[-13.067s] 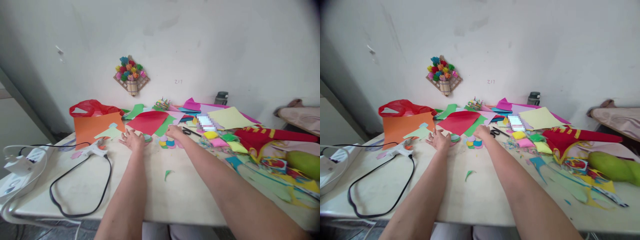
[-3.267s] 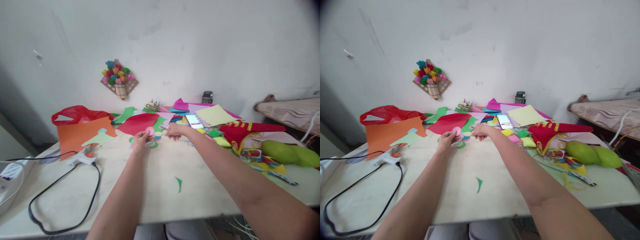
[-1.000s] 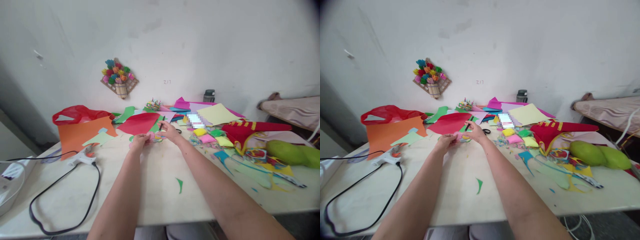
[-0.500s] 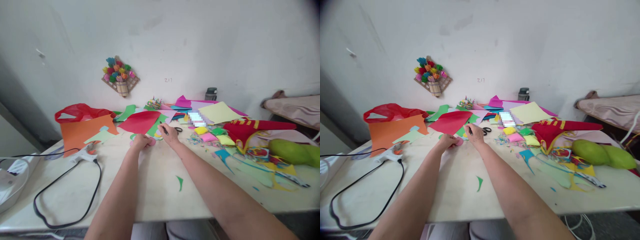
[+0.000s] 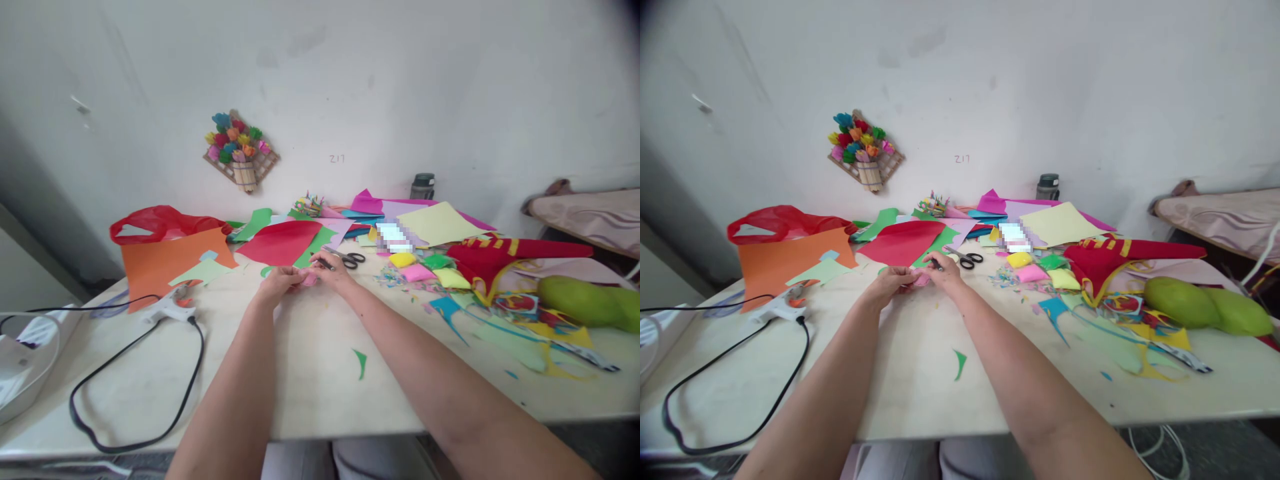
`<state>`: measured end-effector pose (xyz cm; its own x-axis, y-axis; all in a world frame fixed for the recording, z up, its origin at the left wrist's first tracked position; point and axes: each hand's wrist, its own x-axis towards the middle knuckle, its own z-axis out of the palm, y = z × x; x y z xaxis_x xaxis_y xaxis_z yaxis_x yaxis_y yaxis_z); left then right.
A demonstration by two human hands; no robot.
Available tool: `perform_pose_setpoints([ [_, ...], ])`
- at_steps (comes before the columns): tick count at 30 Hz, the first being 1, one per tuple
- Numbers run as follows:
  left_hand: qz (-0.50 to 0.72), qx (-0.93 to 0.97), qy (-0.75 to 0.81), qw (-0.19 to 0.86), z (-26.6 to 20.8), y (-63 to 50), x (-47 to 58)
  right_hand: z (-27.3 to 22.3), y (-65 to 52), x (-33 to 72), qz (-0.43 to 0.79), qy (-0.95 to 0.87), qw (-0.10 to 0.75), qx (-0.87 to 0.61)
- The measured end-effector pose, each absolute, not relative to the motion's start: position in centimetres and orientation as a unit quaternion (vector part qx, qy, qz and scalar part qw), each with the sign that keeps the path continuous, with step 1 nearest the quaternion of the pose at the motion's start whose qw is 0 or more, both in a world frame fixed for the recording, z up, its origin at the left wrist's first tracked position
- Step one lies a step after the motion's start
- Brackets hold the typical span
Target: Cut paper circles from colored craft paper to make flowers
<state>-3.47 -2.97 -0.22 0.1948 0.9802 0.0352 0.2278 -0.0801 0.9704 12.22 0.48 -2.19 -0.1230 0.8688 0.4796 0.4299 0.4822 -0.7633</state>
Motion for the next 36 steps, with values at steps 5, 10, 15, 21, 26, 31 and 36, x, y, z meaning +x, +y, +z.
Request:
perform_pose_setpoints([
  [5,0.404,0.599,0.523,0.452,-0.2,-2.8,-3.8,-2.7,0.9,12.0,0.260,-0.708,0.496,-0.430],
  [10,0.387,0.624,0.563,0.380,-0.3,-2.5,-4.2,-2.9,0.5,11.8,0.268,-0.706,0.502,-0.421],
  [15,0.371,0.634,0.586,0.342,-0.4,-2.5,-4.2,-3.0,0.1,11.5,0.252,-0.716,0.492,-0.427],
  [21,0.372,0.643,0.602,0.294,-1.1,-1.9,-4.4,-2.9,-0.3,11.4,0.250,-0.707,0.483,-0.451],
  [26,0.381,0.644,0.592,0.299,-1.3,-1.8,-4.5,-3.1,-0.1,11.4,0.279,-0.688,0.504,-0.441],
  [31,0.402,0.633,0.574,0.328,-0.6,-2.4,-4.1,-3.1,0.1,11.4,0.316,-0.669,0.532,-0.412],
  [36,0.398,0.631,0.554,0.369,-0.5,-2.7,-4.0,-3.1,0.5,11.4,0.341,-0.647,0.560,-0.389],
])
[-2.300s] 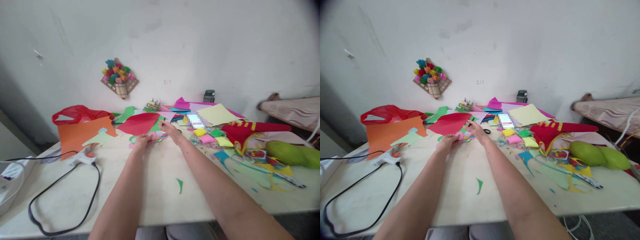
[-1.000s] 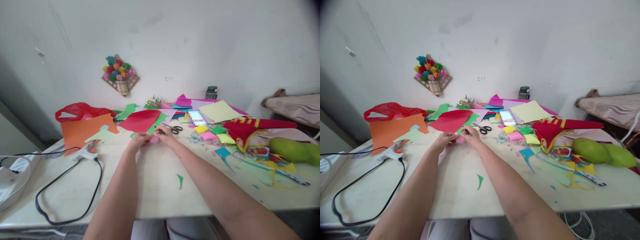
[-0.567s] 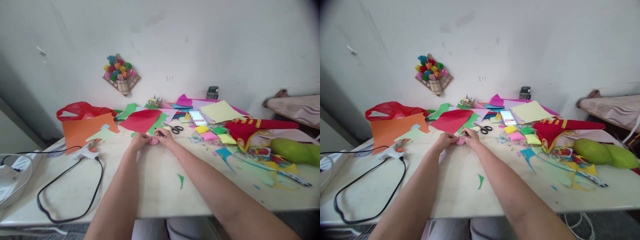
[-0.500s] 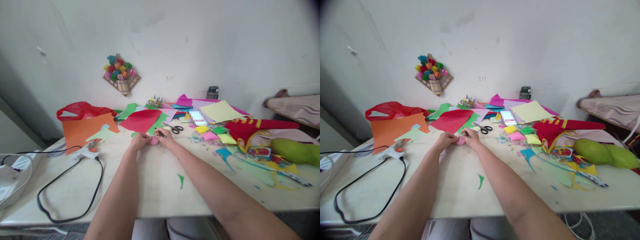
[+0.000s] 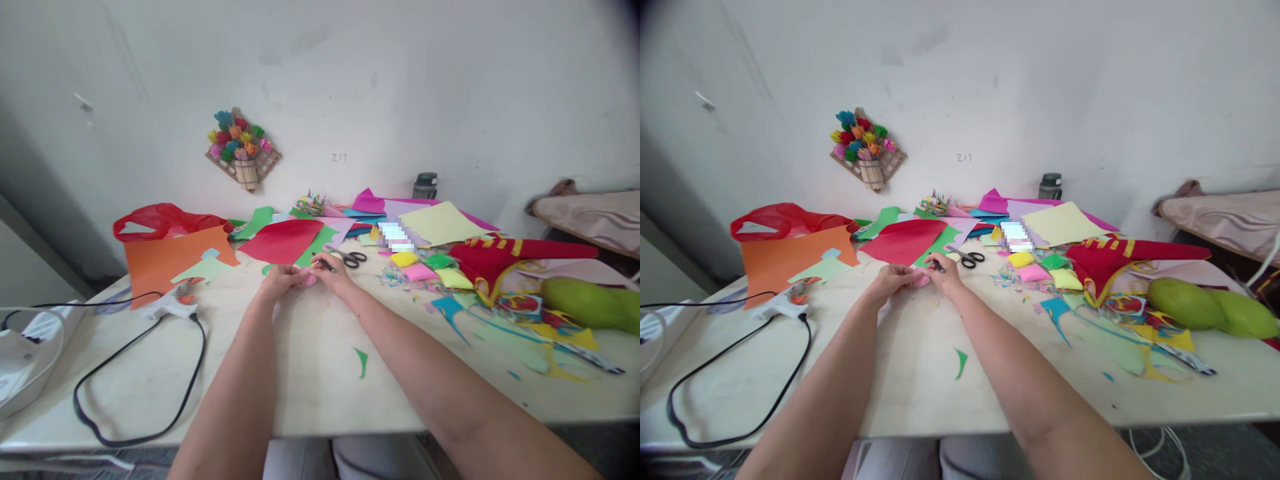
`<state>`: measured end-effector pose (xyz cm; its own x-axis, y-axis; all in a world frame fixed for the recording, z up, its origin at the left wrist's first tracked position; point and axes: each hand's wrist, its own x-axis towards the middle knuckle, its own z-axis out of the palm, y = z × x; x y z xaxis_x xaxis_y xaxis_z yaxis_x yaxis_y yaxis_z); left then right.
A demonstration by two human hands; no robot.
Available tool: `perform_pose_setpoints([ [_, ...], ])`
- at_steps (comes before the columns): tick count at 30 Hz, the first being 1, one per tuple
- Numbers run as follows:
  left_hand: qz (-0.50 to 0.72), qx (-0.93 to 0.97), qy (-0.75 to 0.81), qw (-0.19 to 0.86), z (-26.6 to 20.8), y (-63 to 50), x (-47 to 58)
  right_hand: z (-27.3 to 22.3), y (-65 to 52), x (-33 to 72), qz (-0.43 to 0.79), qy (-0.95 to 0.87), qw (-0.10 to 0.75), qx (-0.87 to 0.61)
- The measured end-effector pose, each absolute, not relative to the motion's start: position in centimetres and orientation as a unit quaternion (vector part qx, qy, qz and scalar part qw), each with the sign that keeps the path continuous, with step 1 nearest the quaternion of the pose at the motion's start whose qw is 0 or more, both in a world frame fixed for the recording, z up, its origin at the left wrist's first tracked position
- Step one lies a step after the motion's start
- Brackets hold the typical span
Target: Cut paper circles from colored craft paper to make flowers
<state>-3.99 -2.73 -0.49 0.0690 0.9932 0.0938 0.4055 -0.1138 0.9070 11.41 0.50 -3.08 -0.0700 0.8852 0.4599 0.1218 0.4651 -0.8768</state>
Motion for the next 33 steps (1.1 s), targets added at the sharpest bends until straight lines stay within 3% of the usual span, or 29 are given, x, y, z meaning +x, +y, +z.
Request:
perform_pose_setpoints([
  [11,0.429,0.591,0.564,0.386,-0.3,-2.8,-3.5,-3.6,1.4,11.8,0.330,-0.633,0.603,-0.356],
  [26,0.493,0.563,0.527,0.403,-0.6,-2.5,-2.8,-3.1,2.0,12.8,0.374,-0.613,0.595,-0.361],
  [29,0.510,0.547,0.529,0.400,-0.8,-2.3,-2.7,-2.4,2.3,13.9,0.335,-0.599,0.609,-0.397],
  [33,0.534,0.524,0.530,0.399,-0.9,-2.1,-2.8,-1.3,2.2,16.4,0.189,-0.599,0.593,-0.504],
])
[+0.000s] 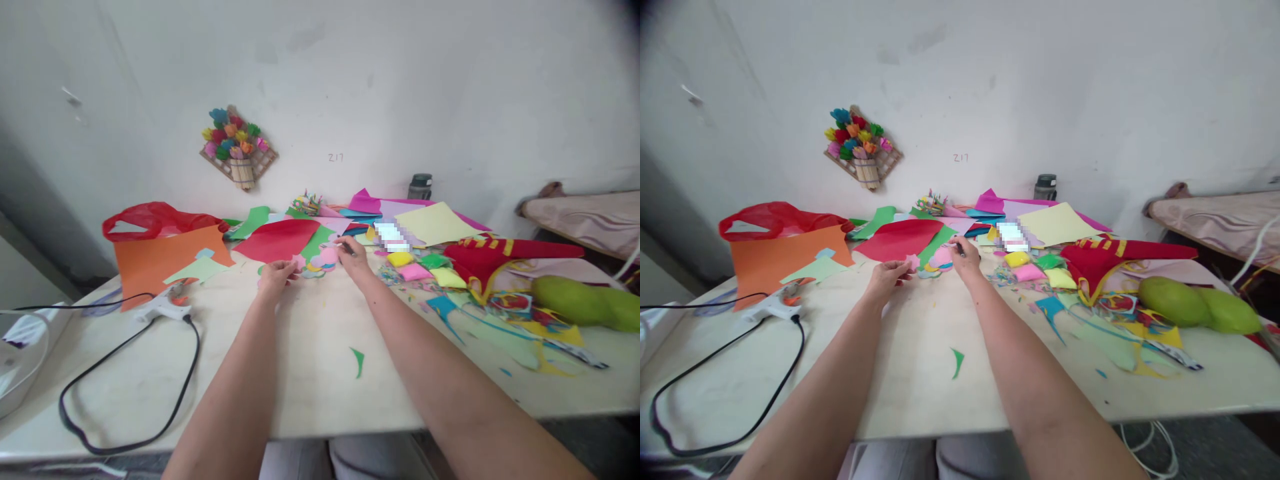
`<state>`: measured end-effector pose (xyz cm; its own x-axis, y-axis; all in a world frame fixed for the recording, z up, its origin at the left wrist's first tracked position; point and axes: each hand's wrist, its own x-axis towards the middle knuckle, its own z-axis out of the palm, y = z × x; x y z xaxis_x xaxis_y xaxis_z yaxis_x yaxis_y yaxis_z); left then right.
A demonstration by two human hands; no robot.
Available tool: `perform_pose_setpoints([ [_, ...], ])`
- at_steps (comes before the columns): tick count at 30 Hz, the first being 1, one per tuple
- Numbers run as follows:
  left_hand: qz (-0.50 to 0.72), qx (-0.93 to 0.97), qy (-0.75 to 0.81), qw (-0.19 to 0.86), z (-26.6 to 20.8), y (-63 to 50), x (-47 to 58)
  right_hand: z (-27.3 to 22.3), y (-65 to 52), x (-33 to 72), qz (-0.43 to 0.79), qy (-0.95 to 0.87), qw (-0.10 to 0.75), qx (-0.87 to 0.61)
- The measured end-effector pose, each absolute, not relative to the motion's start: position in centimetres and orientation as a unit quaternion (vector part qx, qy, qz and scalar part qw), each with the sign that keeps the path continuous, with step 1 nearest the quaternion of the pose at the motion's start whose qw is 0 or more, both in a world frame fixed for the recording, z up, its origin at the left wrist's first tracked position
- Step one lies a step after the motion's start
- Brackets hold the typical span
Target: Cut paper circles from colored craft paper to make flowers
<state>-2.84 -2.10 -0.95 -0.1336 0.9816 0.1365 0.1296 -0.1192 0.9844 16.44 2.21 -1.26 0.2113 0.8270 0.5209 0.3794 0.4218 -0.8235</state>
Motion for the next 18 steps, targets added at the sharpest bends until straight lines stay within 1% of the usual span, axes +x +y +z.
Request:
perform_pose_setpoints([
  [4,0.542,0.509,0.534,0.402,-1.1,-2.1,-2.8,-0.7,1.3,18.3,0.065,-0.619,0.465,-0.629],
  [6,0.545,0.507,0.534,0.401,-1.2,-2.1,-2.7,-0.6,0.8,18.8,0.015,-0.638,0.399,-0.659],
  [8,0.545,0.505,0.537,0.398,-1.4,-2.0,-2.6,-0.6,0.5,18.9,-0.053,-0.662,0.355,-0.659],
  [10,0.543,0.506,0.541,0.395,-1.5,-1.9,-2.5,-0.6,0.5,18.9,-0.117,-0.678,0.338,-0.642],
  [12,0.541,0.511,0.543,0.389,-1.7,-1.7,-2.4,-0.6,0.5,18.8,-0.143,-0.688,0.343,-0.623],
  [18,0.540,0.504,0.542,0.400,-1.9,-1.5,-2.3,-1.3,1.1,17.6,-0.116,-0.746,0.342,-0.560],
])
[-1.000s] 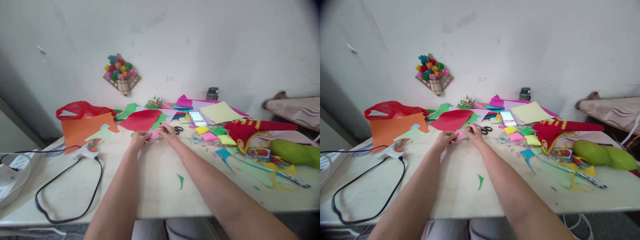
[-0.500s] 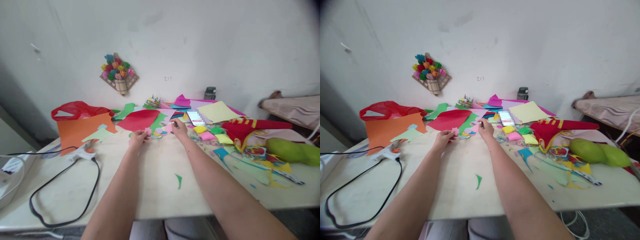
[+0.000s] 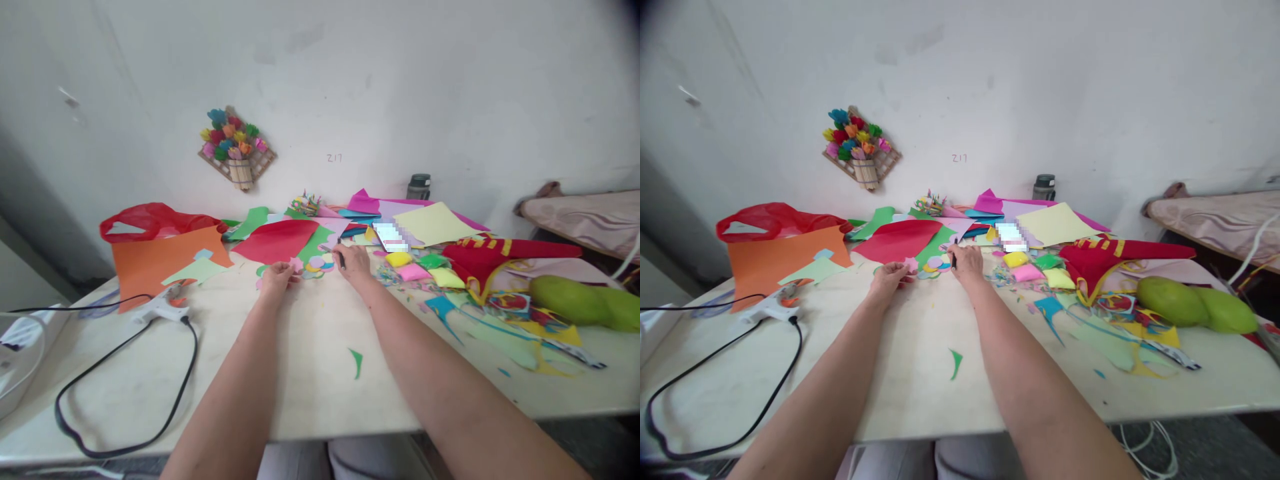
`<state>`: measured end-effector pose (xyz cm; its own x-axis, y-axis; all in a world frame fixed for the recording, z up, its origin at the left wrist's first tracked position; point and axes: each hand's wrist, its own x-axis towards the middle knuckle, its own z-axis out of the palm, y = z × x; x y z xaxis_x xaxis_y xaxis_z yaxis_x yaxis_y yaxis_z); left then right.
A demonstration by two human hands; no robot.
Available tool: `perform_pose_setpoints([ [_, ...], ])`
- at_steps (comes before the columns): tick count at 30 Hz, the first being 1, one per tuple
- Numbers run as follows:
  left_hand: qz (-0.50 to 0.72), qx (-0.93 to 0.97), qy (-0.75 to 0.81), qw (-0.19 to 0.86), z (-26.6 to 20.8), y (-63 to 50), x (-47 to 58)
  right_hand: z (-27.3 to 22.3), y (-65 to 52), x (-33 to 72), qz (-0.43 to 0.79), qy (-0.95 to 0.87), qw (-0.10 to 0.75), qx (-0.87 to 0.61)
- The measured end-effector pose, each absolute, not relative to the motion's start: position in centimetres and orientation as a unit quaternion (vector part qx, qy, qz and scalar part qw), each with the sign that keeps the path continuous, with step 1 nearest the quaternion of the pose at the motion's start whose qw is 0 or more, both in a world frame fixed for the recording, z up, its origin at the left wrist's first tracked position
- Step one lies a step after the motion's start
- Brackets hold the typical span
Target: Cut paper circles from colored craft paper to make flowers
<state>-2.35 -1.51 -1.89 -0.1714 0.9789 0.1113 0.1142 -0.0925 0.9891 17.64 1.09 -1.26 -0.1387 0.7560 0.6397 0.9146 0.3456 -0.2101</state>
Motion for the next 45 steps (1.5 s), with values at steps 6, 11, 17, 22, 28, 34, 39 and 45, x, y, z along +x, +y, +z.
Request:
perform_pose_setpoints([
  [6,0.542,0.507,0.530,0.411,-1.9,-1.8,-2.4,-1.7,1.8,16.6,-0.087,-0.760,0.366,-0.530],
  [11,0.546,0.510,0.527,0.405,-2.2,-1.6,-2.4,-0.5,1.8,16.9,-0.111,-0.705,0.419,-0.561],
  [17,0.558,0.496,0.526,0.406,-2.4,-1.3,-2.4,0.2,2.2,17.1,-0.106,-0.723,0.395,-0.557],
  [22,0.560,0.486,0.529,0.412,-2.3,-1.4,-2.2,0.3,2.7,16.9,-0.069,-0.809,0.283,-0.511],
  [28,0.563,0.486,0.522,0.417,-2.1,-1.6,-2.2,0.5,2.6,16.2,-0.078,-0.852,0.196,-0.479],
  [34,0.562,0.471,0.534,0.422,-1.9,-1.6,-2.1,-0.3,3.8,15.6,-0.079,-0.855,0.186,-0.478],
  [39,0.562,0.465,0.533,0.429,-1.9,-1.7,-2.0,-0.9,4.0,15.7,-0.101,-0.846,0.169,-0.495],
  [45,0.570,0.455,0.529,0.434,-1.8,-1.8,-2.1,-1.0,3.8,15.7,-0.108,-0.828,0.214,-0.507],
])
